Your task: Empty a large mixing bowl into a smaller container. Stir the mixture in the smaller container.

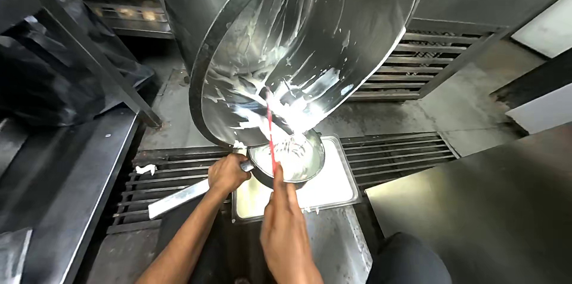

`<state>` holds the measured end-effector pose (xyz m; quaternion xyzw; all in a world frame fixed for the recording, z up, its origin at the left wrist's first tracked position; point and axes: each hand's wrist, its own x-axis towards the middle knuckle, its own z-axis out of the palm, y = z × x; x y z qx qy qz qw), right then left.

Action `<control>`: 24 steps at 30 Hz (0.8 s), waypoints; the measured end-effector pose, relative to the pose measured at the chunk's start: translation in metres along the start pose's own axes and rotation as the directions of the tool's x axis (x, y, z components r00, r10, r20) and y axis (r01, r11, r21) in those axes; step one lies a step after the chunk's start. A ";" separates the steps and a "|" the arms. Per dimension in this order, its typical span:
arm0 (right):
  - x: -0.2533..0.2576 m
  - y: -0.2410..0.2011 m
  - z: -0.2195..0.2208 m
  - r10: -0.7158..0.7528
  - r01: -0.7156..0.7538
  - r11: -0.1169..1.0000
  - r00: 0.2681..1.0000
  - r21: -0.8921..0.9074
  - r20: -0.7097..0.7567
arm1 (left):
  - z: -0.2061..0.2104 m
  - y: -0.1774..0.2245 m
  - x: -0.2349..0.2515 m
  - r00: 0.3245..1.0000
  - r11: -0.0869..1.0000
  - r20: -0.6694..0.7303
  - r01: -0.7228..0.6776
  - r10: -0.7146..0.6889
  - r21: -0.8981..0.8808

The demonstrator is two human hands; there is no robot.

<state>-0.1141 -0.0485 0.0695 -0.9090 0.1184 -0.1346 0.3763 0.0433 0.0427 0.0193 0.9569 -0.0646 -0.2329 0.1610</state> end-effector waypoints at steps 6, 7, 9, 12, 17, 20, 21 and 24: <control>0.010 -0.015 0.004 0.195 -0.155 0.972 0.951 -0.176 0.240 | -0.001 -0.001 -0.001 1.000 1.000 -0.007 -0.011 0.011 -0.028; 0.006 -0.011 0.002 0.250 -0.204 0.955 0.944 -0.213 0.214 | 0.001 -0.004 0.003 1.000 0.999 -0.006 -0.007 0.007 -0.037; -0.005 -0.001 -0.006 0.337 -0.297 0.924 0.930 -0.242 0.144 | 0.001 -0.005 0.006 1.000 0.999 0.006 0.007 -0.007 -0.043; -0.028 0.017 -0.014 0.284 -0.280 0.943 0.959 -0.181 -0.003 | 0.001 -0.006 0.008 1.000 0.999 0.002 0.012 -0.011 -0.050; -0.036 0.049 -0.001 0.127 -0.128 0.992 0.987 -0.002 -0.101 | 0.005 -0.008 0.011 1.000 0.998 -0.016 -0.004 0.004 -0.055; -0.032 0.055 -0.002 0.076 -0.067 0.996 0.985 0.064 -0.155 | 0.005 -0.009 0.013 1.000 0.998 -0.023 -0.006 0.004 -0.055; -0.030 0.057 -0.003 0.072 -0.061 0.995 0.986 0.078 -0.147 | 0.005 -0.010 0.013 1.000 0.998 -0.019 -0.002 0.001 -0.060; -0.024 0.054 -0.007 0.058 -0.050 0.996 0.993 0.080 -0.106 | 0.005 -0.009 0.011 1.000 0.997 -0.012 0.001 -0.002 -0.074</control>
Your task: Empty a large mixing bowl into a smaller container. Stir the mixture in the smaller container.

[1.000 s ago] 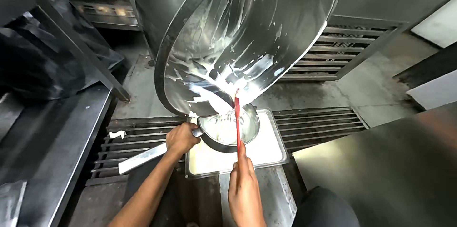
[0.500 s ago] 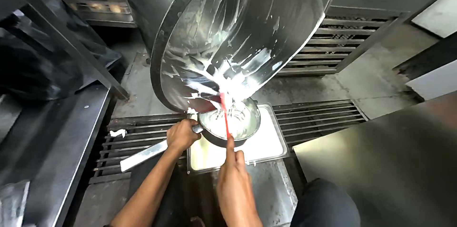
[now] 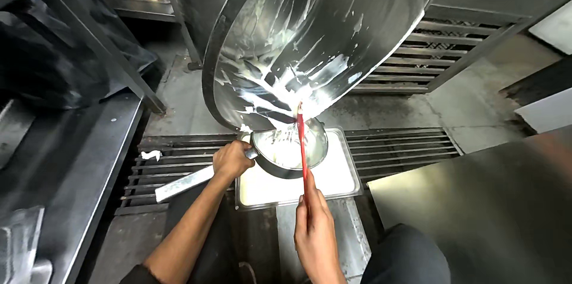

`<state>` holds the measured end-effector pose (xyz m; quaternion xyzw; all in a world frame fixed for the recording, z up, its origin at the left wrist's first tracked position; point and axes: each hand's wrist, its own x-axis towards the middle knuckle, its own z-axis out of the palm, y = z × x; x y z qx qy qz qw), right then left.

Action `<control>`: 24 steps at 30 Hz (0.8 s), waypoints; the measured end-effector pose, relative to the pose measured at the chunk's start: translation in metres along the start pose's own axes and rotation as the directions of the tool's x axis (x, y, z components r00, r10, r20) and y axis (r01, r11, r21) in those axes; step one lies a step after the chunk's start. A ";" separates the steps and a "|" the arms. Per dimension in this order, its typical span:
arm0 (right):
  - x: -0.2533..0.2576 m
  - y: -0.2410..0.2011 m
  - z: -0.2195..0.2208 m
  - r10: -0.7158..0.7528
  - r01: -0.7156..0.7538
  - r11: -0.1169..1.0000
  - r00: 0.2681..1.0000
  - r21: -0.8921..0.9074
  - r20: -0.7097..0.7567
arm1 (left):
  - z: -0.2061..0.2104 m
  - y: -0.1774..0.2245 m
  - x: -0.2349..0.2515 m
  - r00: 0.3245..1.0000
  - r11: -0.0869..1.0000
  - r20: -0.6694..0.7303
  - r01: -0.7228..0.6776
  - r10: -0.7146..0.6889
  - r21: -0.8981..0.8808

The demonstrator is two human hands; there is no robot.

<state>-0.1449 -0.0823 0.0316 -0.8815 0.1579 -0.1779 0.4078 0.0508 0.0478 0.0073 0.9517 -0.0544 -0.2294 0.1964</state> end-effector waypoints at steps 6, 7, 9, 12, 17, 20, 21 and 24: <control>0.024 -0.041 0.009 -0.158 0.163 0.986 0.982 -0.036 0.103 | -0.004 0.004 -0.001 0.999 1.000 0.031 0.009 -0.010 0.029; 0.028 -0.044 0.010 -0.141 0.150 0.987 0.980 -0.055 0.143 | -0.005 0.004 -0.001 1.000 0.999 0.028 0.009 -0.010 0.030; 0.035 -0.044 0.011 -0.050 0.078 0.990 0.973 -0.118 0.227 | -0.005 0.004 -0.002 1.000 0.999 0.024 0.011 -0.012 0.038; 0.036 -0.035 0.007 0.094 -0.044 0.975 0.970 -0.218 0.223 | -0.007 0.002 -0.004 1.000 1.000 0.019 -0.007 0.007 0.028; 0.011 -0.009 -0.004 0.099 -0.100 0.972 0.995 -0.213 -0.018 | -0.005 0.002 -0.001 1.000 1.000 0.030 0.000 -0.001 0.028; 0.006 0.014 0.000 -0.057 0.045 0.995 0.988 -0.087 -0.142 | -0.007 0.002 0.001 0.999 1.000 0.040 0.007 -0.008 0.029; 0.007 0.022 0.000 -0.054 0.051 0.998 0.990 -0.026 -0.127 | -0.007 0.002 0.001 0.999 1.000 0.045 0.010 -0.011 0.026; 0.023 0.037 -0.011 0.012 -0.010 0.997 1.000 0.078 -0.025 | -0.004 0.002 0.001 0.999 0.999 0.050 0.007 -0.009 0.046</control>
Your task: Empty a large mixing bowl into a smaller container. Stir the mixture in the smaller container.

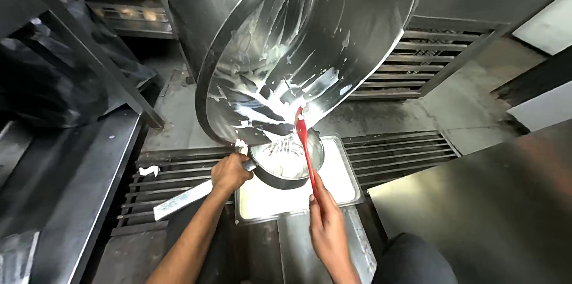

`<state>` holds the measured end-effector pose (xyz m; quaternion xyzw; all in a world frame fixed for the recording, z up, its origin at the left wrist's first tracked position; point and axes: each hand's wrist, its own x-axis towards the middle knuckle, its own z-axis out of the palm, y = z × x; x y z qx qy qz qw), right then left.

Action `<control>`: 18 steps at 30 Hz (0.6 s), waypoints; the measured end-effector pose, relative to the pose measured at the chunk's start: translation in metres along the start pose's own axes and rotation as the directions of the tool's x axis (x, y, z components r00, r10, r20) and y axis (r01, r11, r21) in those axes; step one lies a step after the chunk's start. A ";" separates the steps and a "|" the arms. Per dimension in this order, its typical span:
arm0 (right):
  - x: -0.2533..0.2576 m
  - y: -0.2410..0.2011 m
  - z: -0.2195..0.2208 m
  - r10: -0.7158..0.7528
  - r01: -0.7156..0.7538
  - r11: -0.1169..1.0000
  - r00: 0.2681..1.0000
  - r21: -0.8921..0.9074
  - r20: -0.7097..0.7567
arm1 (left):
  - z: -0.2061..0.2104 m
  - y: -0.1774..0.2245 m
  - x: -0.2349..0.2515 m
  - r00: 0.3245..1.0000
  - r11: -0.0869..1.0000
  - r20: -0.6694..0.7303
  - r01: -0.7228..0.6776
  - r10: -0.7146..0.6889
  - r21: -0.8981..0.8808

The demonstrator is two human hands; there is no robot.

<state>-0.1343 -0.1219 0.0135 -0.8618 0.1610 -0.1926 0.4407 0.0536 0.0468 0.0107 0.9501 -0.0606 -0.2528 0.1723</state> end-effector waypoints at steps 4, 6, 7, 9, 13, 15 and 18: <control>0.080 -0.030 -0.045 -0.077 0.104 0.932 0.993 -0.349 0.090 | -0.007 0.004 -0.004 0.999 1.000 0.033 0.019 -0.020 0.007; 0.137 -0.060 -0.055 -0.027 0.106 0.820 0.989 -0.562 0.148 | -0.005 0.005 -0.005 0.999 1.000 0.037 0.025 -0.025 0.010; 0.165 -0.074 -0.053 -0.014 0.108 0.765 0.988 -0.635 0.152 | -0.004 0.005 -0.005 0.999 1.000 0.035 0.026 -0.026 0.015; 0.210 -0.097 -0.041 0.014 0.106 0.691 0.987 -0.715 0.161 | -0.005 0.008 -0.005 0.999 0.999 0.043 0.025 -0.026 0.031; 0.241 -0.105 -0.024 0.146 0.130 0.746 0.925 -0.653 0.351 | -0.006 0.011 -0.008 0.999 1.000 0.049 0.020 -0.021 0.018; 0.238 -0.109 -0.028 0.135 0.186 0.765 0.890 -0.617 0.435 | -0.007 0.010 -0.009 0.999 1.000 0.052 0.016 -0.017 0.009; 0.210 -0.140 -0.026 -0.047 0.286 0.752 0.922 -0.594 0.384 | -0.008 0.010 -0.009 0.998 1.000 0.053 0.013 -0.012 -0.016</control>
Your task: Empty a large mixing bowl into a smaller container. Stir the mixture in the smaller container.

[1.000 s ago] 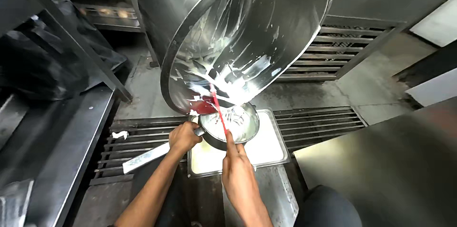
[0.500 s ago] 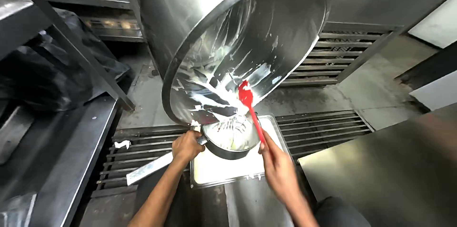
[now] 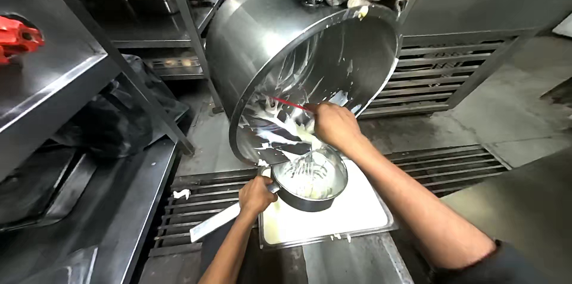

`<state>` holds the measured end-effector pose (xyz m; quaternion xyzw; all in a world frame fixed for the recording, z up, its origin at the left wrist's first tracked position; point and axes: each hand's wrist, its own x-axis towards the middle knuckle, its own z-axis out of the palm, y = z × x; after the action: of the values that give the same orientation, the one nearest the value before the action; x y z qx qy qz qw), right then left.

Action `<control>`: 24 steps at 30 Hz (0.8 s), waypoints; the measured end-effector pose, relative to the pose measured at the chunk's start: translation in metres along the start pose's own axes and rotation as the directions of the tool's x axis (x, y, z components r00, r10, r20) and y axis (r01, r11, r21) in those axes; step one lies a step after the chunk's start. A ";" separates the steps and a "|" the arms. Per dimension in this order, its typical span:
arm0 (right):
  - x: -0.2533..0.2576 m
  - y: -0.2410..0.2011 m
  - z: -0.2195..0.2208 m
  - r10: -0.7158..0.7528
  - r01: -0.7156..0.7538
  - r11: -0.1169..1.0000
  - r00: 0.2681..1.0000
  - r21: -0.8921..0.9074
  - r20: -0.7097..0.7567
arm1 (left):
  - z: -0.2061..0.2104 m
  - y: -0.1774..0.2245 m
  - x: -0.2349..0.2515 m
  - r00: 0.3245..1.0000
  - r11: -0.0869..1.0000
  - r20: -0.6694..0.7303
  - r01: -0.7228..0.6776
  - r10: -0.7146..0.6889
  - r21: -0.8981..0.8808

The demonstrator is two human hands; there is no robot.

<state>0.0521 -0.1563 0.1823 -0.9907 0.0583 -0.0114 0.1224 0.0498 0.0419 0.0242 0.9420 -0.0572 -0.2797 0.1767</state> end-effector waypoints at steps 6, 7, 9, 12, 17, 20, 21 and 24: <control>-0.034 -0.075 0.049 -0.271 0.218 0.916 0.955 0.336 0.121 | 0.000 0.006 -0.004 1.000 1.000 -0.019 0.024 -0.024 0.019; -0.028 -0.072 0.058 -0.231 0.165 0.933 0.956 0.320 0.180 | 0.001 0.006 -0.002 0.999 0.999 -0.019 0.030 -0.030 0.031; -0.018 -0.058 0.063 -0.095 0.025 0.960 0.967 0.280 0.237 | 0.004 0.004 0.000 1.000 0.999 -0.007 0.030 -0.030 0.035; -0.042 -0.054 0.045 -0.103 0.076 0.931 0.993 0.356 0.059 | 0.000 0.002 -0.001 1.000 1.000 -0.008 0.015 -0.015 0.025; -0.075 -0.057 0.065 -0.217 0.190 0.928 0.975 0.320 0.053 | 0.007 -0.005 0.001 0.999 1.000 -0.051 0.016 -0.015 0.018; -0.070 -0.044 0.068 -0.112 0.103 0.938 0.994 0.332 0.009 | 0.007 -0.006 0.004 1.000 0.999 -0.014 0.011 -0.011 0.042; -0.075 -0.049 0.060 -0.127 0.130 0.926 0.991 0.356 -0.030 | 0.007 -0.007 0.007 1.000 0.999 -0.019 0.008 -0.007 0.041; -0.096 -0.072 0.059 -0.258 0.276 0.866 0.961 0.417 -0.100 | 0.043 -0.036 0.034 0.992 1.000 -0.124 0.021 -0.021 -0.005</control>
<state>-0.0328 -0.0611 0.1419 -0.9378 -0.0806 -0.0610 0.3322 0.0546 0.0553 -0.0399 0.9578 -0.0358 -0.2225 0.1786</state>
